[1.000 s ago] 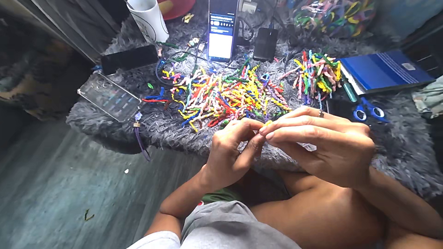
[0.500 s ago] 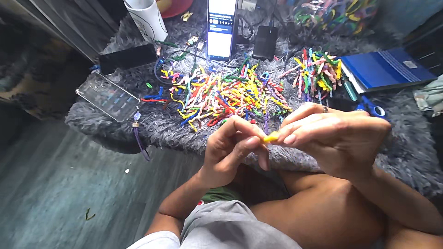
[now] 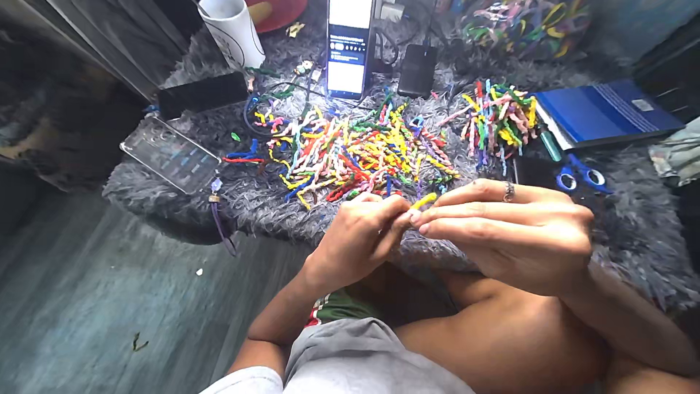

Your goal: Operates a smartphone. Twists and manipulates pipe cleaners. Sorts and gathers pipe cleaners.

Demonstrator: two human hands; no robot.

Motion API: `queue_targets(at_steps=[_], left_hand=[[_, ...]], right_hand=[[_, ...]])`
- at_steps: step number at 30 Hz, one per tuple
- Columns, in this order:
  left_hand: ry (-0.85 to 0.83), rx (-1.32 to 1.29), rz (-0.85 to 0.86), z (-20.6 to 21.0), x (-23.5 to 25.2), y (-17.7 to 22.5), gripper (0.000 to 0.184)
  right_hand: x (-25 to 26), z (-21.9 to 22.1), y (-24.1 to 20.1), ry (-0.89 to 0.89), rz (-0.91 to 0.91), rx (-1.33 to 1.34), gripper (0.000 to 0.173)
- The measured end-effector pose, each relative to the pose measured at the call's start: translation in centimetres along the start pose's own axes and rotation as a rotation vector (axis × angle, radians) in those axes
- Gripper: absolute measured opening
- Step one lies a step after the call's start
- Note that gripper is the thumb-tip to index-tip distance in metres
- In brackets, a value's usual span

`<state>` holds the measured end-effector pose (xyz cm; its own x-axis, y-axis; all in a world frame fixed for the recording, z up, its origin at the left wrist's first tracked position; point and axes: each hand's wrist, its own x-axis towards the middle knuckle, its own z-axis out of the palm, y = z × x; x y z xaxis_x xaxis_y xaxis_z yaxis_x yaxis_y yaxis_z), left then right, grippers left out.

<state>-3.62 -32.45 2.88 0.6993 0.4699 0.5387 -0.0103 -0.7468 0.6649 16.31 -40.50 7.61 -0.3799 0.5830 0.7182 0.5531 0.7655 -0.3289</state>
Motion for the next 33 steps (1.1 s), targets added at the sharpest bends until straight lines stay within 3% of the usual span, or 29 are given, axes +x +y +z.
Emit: queue_targets(at_steps=[4, 7, 9, 12, 15, 17, 20, 26, 30, 33], left_hand=[[0.074, -0.504, -0.014, 0.0, -0.7, -0.1, 0.024], [0.045, -0.698, 0.114, 0.0, -0.7, -0.1, 0.025], [-0.068, -0.672, 0.191, -0.1, -0.6, -0.5, 0.024], [-0.201, -0.358, 0.204, -1.2, -0.2, -0.8, 0.019], [-0.149, -0.040, 0.129, -1.4, -0.1, -0.4, 0.015], [-0.067, 0.023, 0.054, -1.0, -0.1, -0.2, 0.016], [0.066, -0.185, -0.058, -0.5, -0.1, -0.1, 0.015], [0.232, -0.821, -0.053, 0.0, -0.2, -0.2, 0.013], [-0.004, -0.901, 0.017, -0.2, -0.4, -0.7, 0.025], [-0.097, -0.726, -0.037, -0.5, -0.4, -1.1, 0.036]], right_hand=[[0.3, -0.5, 0.1, 0.083, 0.100, 0.180, 0.007], [0.4, -0.8, 0.7, 0.131, 0.241, 0.395, 0.008], [0.4, -0.8, 1.0, 0.144, 0.275, 0.476, 0.013], [0.2, -0.6, 1.0, 0.095, 0.248, 0.417, 0.009], [0.1, -0.2, 0.5, 0.044, 0.116, 0.179, 0.007], [0.1, -0.2, 0.2, 0.020, 0.002, 0.033, 0.010], [0.0, -0.5, 0.0, 0.035, -0.065, -0.032, 0.009], [0.1, -1.0, 0.9, 0.122, 0.111, 0.192, 0.005], [0.2, -1.4, 1.4, 0.184, 0.237, 0.317, 0.012], [0.0, -1.7, 1.6, 0.213, 0.262, 0.316, 0.012]])
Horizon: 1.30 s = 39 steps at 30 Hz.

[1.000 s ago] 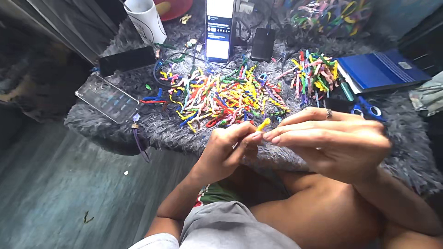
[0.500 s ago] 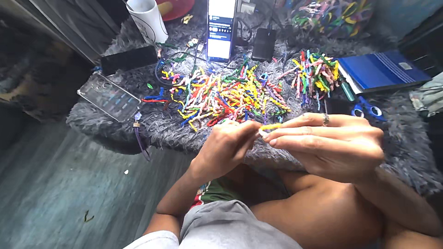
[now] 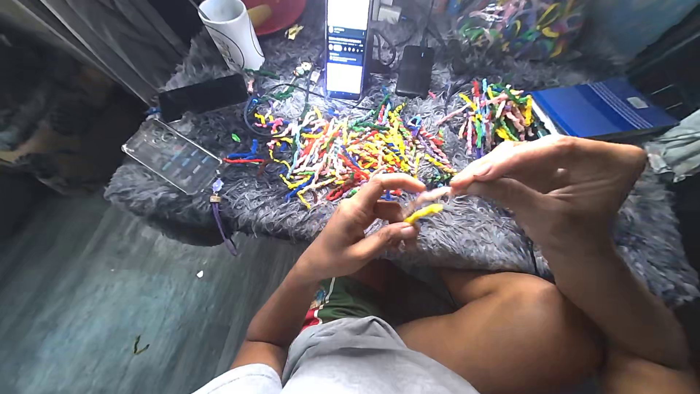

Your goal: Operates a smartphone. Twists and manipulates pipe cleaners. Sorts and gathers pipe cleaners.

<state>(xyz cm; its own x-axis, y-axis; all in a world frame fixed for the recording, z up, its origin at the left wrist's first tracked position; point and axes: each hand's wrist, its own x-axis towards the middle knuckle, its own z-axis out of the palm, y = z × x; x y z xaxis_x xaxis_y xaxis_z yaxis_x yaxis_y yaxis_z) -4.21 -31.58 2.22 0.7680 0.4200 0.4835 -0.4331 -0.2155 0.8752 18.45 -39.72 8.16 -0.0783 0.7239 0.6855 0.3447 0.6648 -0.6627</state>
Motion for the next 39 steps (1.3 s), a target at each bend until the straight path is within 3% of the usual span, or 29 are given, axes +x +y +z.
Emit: queue_targets(at_steps=[3, 6, 9, 14, 18, 22, 27, 35, 39], left_hand=[[0.149, 0.313, -0.073, -0.4, 0.0, -0.2, 0.035], [0.334, 0.343, -0.019, -0.4, -0.1, -0.4, 0.018], [0.402, 0.377, 0.093, 0.1, 0.0, -0.3, 0.013], [0.371, 0.378, 0.220, 1.5, 0.2, -0.8, 0.011], [0.352, 0.367, 0.262, 2.5, 0.4, -1.0, 0.009], [0.283, 0.394, 0.246, 3.2, 0.4, -0.9, 0.014], [0.228, 0.167, 0.204, 4.6, 0.1, -1.7, 0.029], [0.243, -0.423, 0.101, 6.6, -0.2, -1.5, 0.030], [0.246, -0.506, 0.069, 7.1, -0.5, -1.2, 0.028]], right_hand=[[0.1, -0.7, 0.5, 0.083, 0.012, -0.104, 0.014], [0.2, -1.1, 1.9, 0.064, 0.104, -0.310, 0.018], [0.1, -0.5, 2.2, -0.054, 0.217, -0.297, 0.029], [0.2, 1.6, 0.6, -0.194, 0.188, 0.060, 0.025], [0.0, 2.8, 0.3, -0.126, 0.112, 0.209, 0.009], [-0.4, 3.2, 0.3, -0.080, 0.166, 0.441, 0.015], [-0.8, 3.2, -0.2, -0.091, 0.231, 0.500, 0.018], [-0.9, 3.5, -1.0, -0.073, 0.256, 0.559, 0.021], [-1.1, 3.5, -1.0, -0.079, 0.206, 0.563, 0.021]])
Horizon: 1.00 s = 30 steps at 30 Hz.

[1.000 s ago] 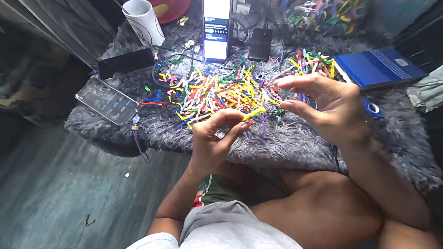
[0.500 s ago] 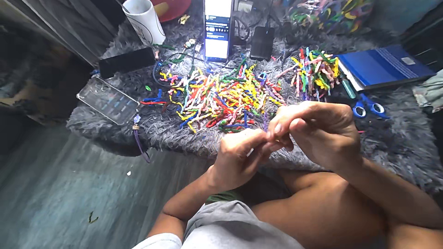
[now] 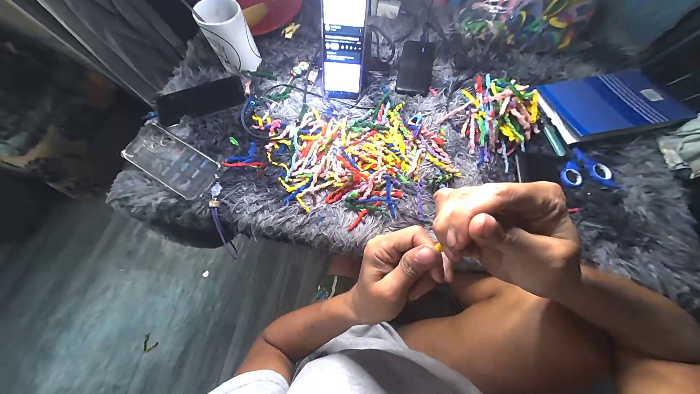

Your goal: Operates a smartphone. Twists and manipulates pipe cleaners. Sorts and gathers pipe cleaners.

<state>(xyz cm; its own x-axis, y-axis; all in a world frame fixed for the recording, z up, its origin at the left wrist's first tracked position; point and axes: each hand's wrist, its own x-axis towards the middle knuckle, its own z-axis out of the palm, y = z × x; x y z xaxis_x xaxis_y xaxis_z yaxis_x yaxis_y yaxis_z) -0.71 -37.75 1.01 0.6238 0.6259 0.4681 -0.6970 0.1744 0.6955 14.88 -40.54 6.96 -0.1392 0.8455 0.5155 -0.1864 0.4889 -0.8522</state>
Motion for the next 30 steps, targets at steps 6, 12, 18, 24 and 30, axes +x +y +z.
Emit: queue_targets(at_steps=[6, 12, 18, 24, 30], left_hand=[[0.011, -0.031, -0.015, 0.1, -0.3, 0.1, 0.028], [-0.018, -0.068, -0.052, 0.0, -0.4, 0.4, 0.028], [-0.078, -0.182, -0.135, 0.0, -1.2, 1.0, 0.027], [-0.093, -0.352, -0.236, 0.0, -1.3, 1.3, 0.026], [-0.116, -0.416, -0.262, -0.1, -1.6, 1.6, 0.025]], right_hand=[[0.0, 0.0, 0.0, -0.004, 0.008, 0.010, 0.021], [-0.1, 0.0, 0.0, -0.006, -0.031, -0.008, 0.020], [-0.3, 0.5, -0.3, -0.049, 0.004, 0.034, 0.022], [-0.3, 0.5, -0.3, -0.033, 0.041, 0.063, 0.023], [-0.5, 0.8, -0.4, -0.020, 0.077, 0.115, 0.025]])
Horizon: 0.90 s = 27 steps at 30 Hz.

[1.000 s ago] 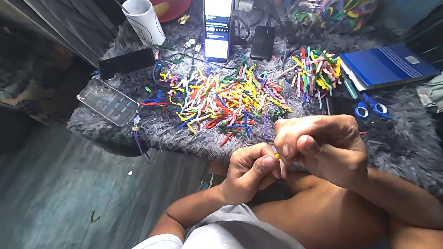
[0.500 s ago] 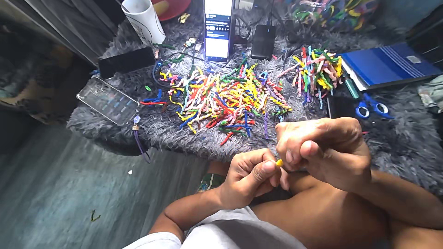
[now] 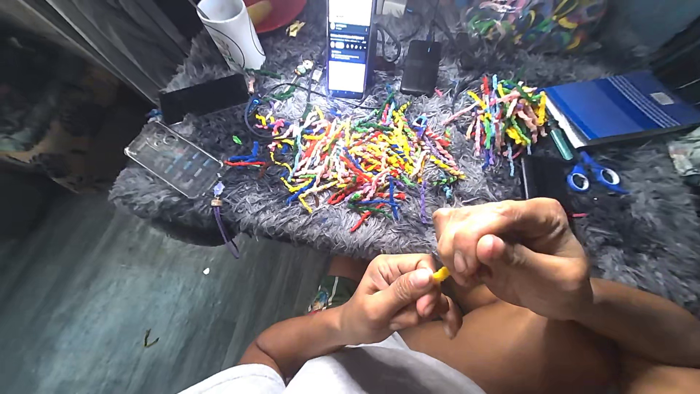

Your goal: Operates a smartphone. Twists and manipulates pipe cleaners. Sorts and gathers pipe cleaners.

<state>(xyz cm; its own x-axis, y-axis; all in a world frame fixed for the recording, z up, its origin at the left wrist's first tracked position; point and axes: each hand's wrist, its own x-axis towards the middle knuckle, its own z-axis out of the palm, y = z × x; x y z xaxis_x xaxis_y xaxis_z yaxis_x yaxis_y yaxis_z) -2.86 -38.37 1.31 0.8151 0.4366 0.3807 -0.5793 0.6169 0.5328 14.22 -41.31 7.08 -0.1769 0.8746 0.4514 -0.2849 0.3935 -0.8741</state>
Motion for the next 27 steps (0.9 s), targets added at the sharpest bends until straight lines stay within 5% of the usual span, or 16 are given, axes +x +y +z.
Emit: queue_targets(at_steps=[9, 13, 15, 18, 20, 21, 23, 27], left_hand=[[-0.001, -0.190, -0.092, 0.2, -0.6, 0.6, 0.025], [0.072, -0.155, -0.157, -0.2, -2.1, -0.2, 0.031], [0.252, 0.005, -0.069, -0.9, -1.6, -0.6, 0.032], [0.438, 0.498, 0.238, -2.2, 0.1, 0.0, 0.024], [0.399, 0.783, 0.328, -2.9, 0.7, 1.0, 0.010], [0.354, 0.883, 0.335, -3.0, 0.9, 1.4, 0.020], [0.275, 0.971, 0.350, -2.9, 1.2, 1.5, 0.030], [0.266, 1.050, 0.448, -2.5, 0.9, 0.7, 0.014]], right_hand=[[-0.1, 0.5, 0.1, 0.059, 0.076, 0.051, 0.026], [0.4, -3.0, -2.0, 0.227, -0.107, -0.127, 0.018], [0.8, -3.1, -1.5, 0.281, -0.170, -0.290, 0.015], [0.9, -1.6, -0.2, 0.126, -0.060, -0.270, 0.019], [1.0, -1.6, -0.5, 0.048, -0.042, -0.240, 0.019], [1.1, -1.6, -0.7, 0.026, -0.043, -0.239, 0.018], [1.2, -1.8, -1.1, -0.004, -0.053, -0.263, 0.017], [1.0, -1.7, -1.4, -0.020, -0.061, -0.368, 0.015]])
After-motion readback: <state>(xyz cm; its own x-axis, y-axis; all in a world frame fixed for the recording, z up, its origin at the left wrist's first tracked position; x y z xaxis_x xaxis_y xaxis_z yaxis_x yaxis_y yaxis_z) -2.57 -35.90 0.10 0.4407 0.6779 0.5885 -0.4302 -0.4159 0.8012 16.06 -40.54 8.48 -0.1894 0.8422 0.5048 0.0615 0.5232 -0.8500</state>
